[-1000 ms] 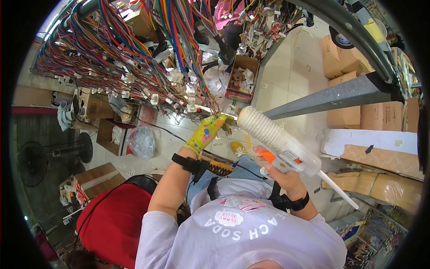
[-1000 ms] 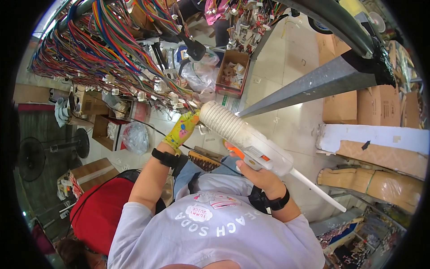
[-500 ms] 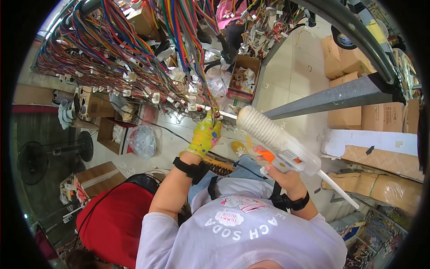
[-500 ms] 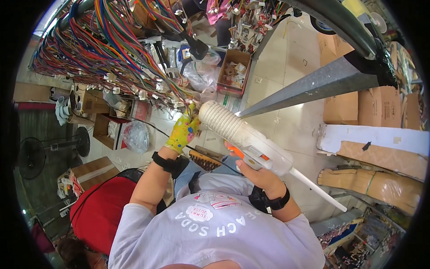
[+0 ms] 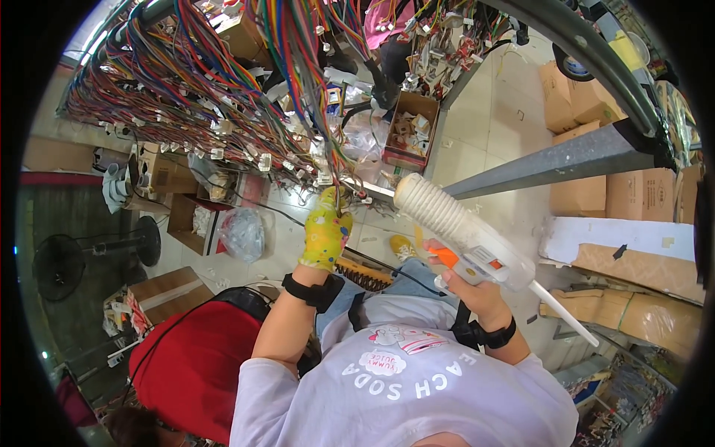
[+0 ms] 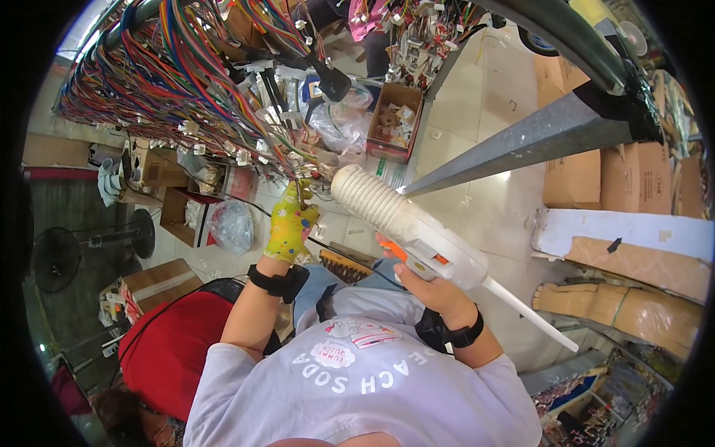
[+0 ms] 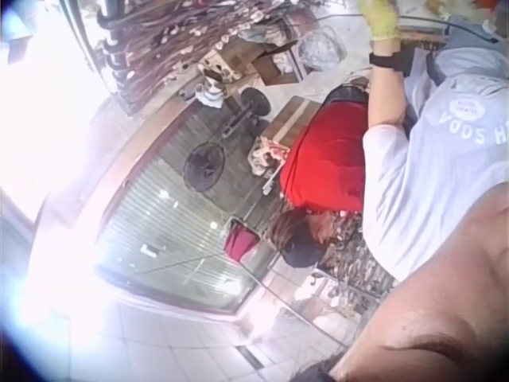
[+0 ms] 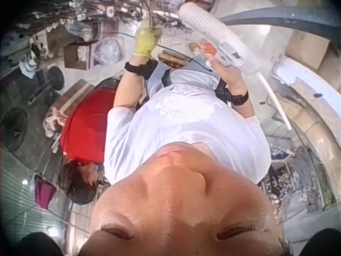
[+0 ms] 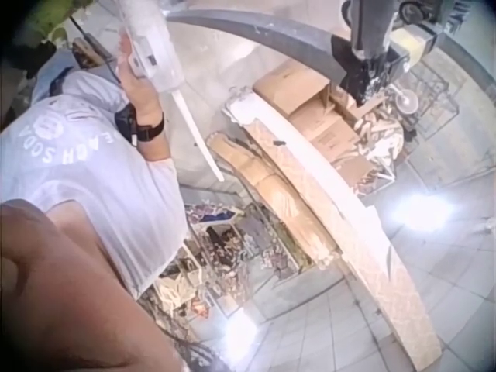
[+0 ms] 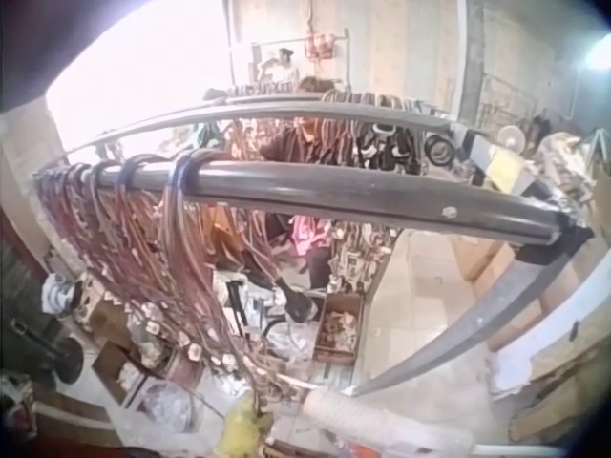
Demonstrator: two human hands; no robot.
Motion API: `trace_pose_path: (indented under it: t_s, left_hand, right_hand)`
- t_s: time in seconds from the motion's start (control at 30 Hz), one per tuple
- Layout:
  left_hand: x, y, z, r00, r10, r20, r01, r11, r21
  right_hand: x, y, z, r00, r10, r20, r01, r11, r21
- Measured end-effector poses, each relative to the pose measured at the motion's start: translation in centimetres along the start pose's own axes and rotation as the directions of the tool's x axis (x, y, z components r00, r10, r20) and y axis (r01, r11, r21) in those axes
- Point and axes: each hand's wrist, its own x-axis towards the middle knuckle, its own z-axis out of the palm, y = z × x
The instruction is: The person applies adhesive to a wire harness connector using a glue gun, presses it onto a wire, and then hangs the assembly onto a metal rack.
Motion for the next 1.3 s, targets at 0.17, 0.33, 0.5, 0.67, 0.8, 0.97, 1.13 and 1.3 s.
trace_pose_path:
  t_s: [0.17,0.33,0.5,0.67,0.8,0.97,1.13,1.3]
  left_hand:
    - [0.2,-1.5,0.7,0.970,0.185,-0.159,-0.187,0.982,-0.001]
    - [0.4,-1.4,1.3,0.861,0.472,-0.191,-0.187,0.642,0.744]
    - [0.4,-0.7,1.3,0.923,0.268,-0.276,-0.173,0.930,0.324]
    - [1.7,-3.3,3.0,0.939,0.072,-0.337,-0.154,0.963,-0.223]
    - [1.5,-2.8,2.7,0.936,0.131,-0.326,-0.215,0.948,-0.236]
    - [1.8,-1.5,1.5,1.000,-0.016,-0.026,0.010,0.977,-0.214]
    - [2.2,-4.6,2.7,0.994,0.018,0.106,0.031,0.896,-0.442]
    - [2.2,-3.6,2.3,0.986,0.011,0.163,0.047,0.935,-0.350]
  right_hand:
    - [0.0,0.3,-0.1,0.999,-0.026,0.032,0.026,1.000,0.010]
    - [-0.2,0.9,-0.5,0.999,-0.019,0.033,0.018,1.000,0.023]
    - [-0.4,1.4,-1.0,0.999,-0.020,0.046,0.020,1.000,0.008]
    - [-0.5,1.4,-0.8,0.999,-0.014,0.030,0.013,0.999,0.035]
    - [-0.6,1.3,-0.8,1.000,0.001,0.028,-0.002,1.000,0.026]
    - [-0.6,1.0,-0.7,1.000,0.012,0.006,-0.012,1.000,0.027]
    - [-0.7,1.2,-0.6,1.000,0.011,0.016,-0.011,1.000,0.023]
    - [-0.6,1.2,-0.6,1.000,-0.022,0.016,0.022,1.000,0.015]
